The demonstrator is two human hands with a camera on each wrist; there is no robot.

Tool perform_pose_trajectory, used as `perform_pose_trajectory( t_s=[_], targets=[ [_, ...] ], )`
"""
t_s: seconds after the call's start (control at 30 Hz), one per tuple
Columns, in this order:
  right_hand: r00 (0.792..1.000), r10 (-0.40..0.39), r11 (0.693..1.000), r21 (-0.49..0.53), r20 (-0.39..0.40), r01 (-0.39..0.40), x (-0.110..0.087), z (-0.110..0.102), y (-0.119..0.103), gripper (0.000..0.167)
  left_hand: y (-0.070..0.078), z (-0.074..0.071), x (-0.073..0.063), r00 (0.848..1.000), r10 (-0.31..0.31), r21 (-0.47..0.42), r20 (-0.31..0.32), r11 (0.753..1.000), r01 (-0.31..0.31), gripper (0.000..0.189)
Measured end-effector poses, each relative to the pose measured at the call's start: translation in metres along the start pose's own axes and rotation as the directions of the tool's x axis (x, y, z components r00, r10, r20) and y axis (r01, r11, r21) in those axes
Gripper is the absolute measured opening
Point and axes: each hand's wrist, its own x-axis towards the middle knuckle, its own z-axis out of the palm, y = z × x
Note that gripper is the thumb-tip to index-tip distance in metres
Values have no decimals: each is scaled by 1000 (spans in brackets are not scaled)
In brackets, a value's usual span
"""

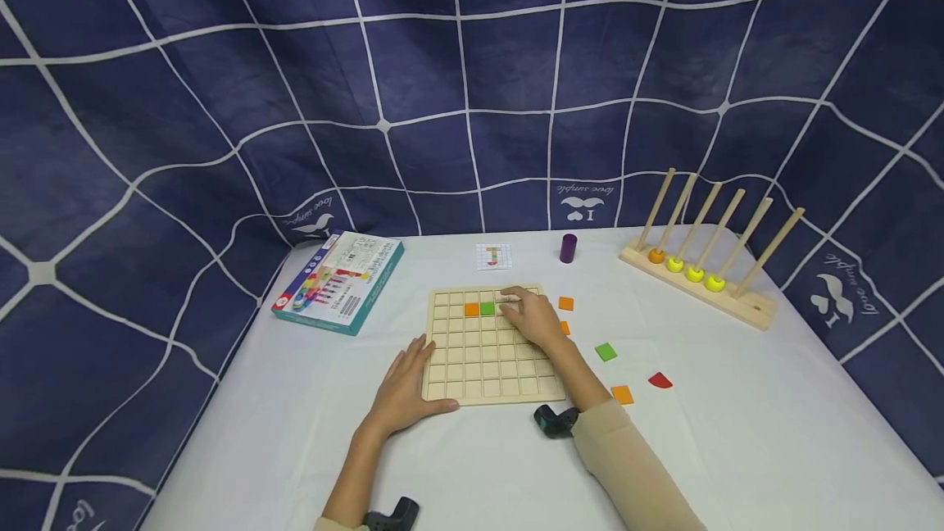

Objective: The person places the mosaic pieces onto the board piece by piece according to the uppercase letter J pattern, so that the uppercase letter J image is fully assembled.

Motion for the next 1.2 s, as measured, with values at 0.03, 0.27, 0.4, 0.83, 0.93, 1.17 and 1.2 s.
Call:
perform_pose_trajectory(
  t_s=[0.03, 0.27, 0.4, 0.83, 0.93, 1.17, 1.2],
  targets=[
    [1000, 6, 1000, 11, -10, -6, -2, -5, 2, 32, 0, 0, 0, 1000, -1, 2, 0, 1000, 1, 116],
    [997, 36, 999, 12, -65, -36, -15, -44, 20, 33, 0, 0, 0, 1000, 1, 2, 0, 1000, -1, 118],
    [994, 36, 999, -35, -102, -40, -18, -62, 37, 33, 0, 1, 0, 1000, 14, 1, -17, 1000, -14, 117],
    [988, 153, 977, -148, 0, -152, -28, -77, 78, 37, -1, 2, 0, 1000, 11, -3, -5, 1000, -11, 116],
    [989, 149, 979, -140, -7, -148, -29, -75, 81, 35, -1, 3, 0, 1000, 7, -2, -1, 1000, -7, 117],
    [991, 125, 984, -122, -49, -130, -29, -72, 75, 29, 2, 0, -1, 999, 26, 4, -18, 1000, -26, 115],
    [992, 115, 986, -114, -56, -121, -28, -71, 72, 29, 2, -1, -1, 1000, 25, 3, -18, 1000, -25, 115]
  ],
)
